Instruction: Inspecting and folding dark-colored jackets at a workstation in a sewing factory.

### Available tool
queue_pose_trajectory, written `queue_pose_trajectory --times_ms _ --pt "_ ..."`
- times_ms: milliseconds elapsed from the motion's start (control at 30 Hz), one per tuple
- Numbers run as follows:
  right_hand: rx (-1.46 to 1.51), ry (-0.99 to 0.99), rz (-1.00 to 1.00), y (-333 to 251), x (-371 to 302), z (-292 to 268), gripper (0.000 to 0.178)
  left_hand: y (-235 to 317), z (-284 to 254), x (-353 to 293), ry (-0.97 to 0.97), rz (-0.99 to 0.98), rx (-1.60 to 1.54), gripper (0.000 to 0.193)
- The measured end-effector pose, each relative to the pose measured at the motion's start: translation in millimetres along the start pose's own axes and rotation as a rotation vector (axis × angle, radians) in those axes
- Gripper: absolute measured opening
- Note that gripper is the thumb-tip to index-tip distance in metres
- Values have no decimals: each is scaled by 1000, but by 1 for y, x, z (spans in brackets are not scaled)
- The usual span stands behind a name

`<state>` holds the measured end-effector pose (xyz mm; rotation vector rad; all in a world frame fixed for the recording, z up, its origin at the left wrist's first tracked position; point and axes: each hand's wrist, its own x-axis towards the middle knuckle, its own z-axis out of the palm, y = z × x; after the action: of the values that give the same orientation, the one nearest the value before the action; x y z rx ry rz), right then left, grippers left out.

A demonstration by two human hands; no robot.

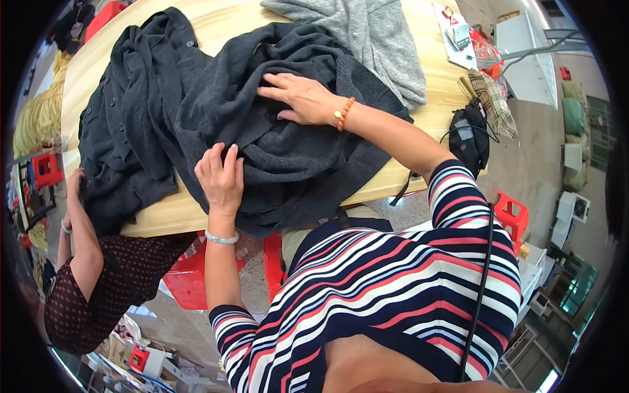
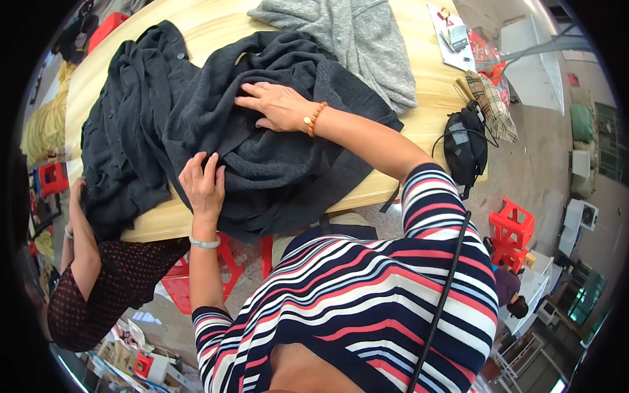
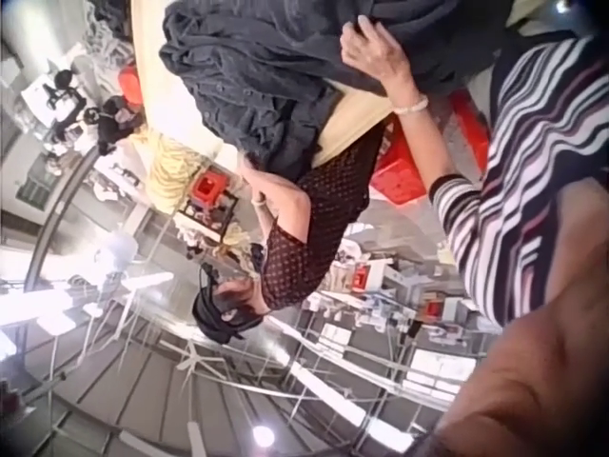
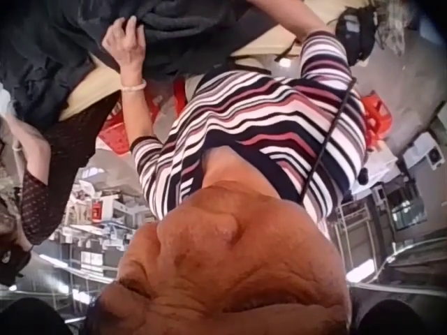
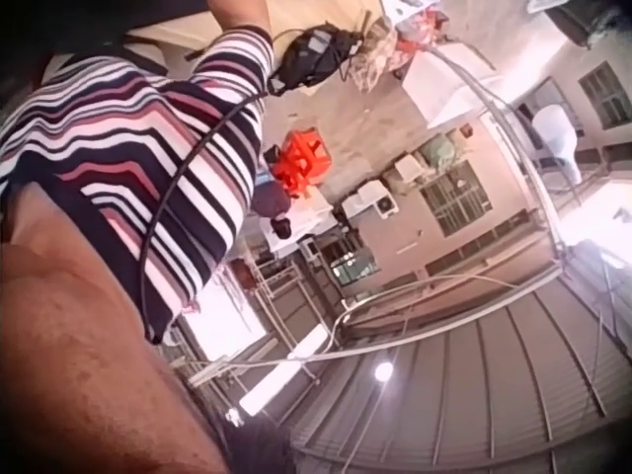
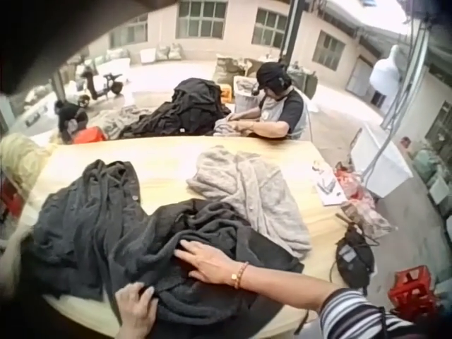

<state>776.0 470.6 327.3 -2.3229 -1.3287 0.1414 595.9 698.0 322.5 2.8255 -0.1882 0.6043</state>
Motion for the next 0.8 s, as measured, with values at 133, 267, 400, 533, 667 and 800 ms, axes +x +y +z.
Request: queue_pose_trajectory --times_ms 133,267,400,533,667,800 --pt "-161 -84 -59 -3 1 11 79 -10 18 19 -163 -94 148 39" --pt "-131 9 3 -26 -2 27 64 -25 20 24 -107 -82 107 28" --pt "-130 270 86 -24 19 35 39 -44 -31 50 86 -224 -358 12" --pt "-81 372 116 -22 43 20 33 -69 -92 81 327 -316 -302 12" --pt "-293 593 199 14 82 -54 29 -175 -142 59 505 -585 -316 18" --pt "-311 916 80 37 95 -174 13 -195 -169 45 653 -566 -326 24"
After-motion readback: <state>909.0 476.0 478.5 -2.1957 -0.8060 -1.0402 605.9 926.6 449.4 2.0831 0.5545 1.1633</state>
